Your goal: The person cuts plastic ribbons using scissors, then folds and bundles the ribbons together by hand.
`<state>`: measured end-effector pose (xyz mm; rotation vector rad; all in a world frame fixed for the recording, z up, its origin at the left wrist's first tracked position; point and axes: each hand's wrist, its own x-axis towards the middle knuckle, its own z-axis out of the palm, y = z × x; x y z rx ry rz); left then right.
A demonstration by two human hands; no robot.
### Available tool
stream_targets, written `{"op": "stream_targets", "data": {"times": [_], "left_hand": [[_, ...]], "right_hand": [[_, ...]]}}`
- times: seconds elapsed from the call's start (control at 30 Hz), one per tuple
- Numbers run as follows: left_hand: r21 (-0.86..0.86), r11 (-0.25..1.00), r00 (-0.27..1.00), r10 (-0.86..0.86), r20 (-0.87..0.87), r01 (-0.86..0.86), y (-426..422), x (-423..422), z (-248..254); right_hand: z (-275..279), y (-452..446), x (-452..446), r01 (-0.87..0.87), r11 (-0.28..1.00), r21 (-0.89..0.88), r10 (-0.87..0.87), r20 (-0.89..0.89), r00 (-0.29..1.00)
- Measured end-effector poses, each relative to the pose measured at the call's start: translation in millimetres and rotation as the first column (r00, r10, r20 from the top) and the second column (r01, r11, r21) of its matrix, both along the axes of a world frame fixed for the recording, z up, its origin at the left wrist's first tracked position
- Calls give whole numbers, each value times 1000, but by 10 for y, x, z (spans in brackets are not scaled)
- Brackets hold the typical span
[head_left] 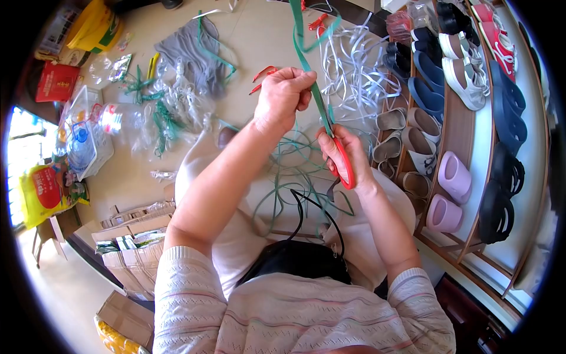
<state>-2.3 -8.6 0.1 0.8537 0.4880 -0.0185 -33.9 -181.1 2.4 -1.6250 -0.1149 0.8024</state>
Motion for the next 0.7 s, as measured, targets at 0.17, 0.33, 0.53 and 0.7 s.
{"op": "stream_targets", "data": {"times": [0.17,0.33,0.53,0.7], "left_hand": [[15,999,999,-37,16,36,-5,-28,-19],[10,1000,1000,17,4,-17,76,27,32],[33,999,1000,2,16,-3,2,-13,5],[16,1000,999,-25,-29,25,32,2,-26]], "right_hand": [[35,34,-26,59,998,26,-59,-10,998],[75,21,-57,46,998,-44,-48,-48,998],[-37,32,8,14,1000,11,-15,59,998],[-22,3,-23,-21,997,-68,25,55,998]]}}
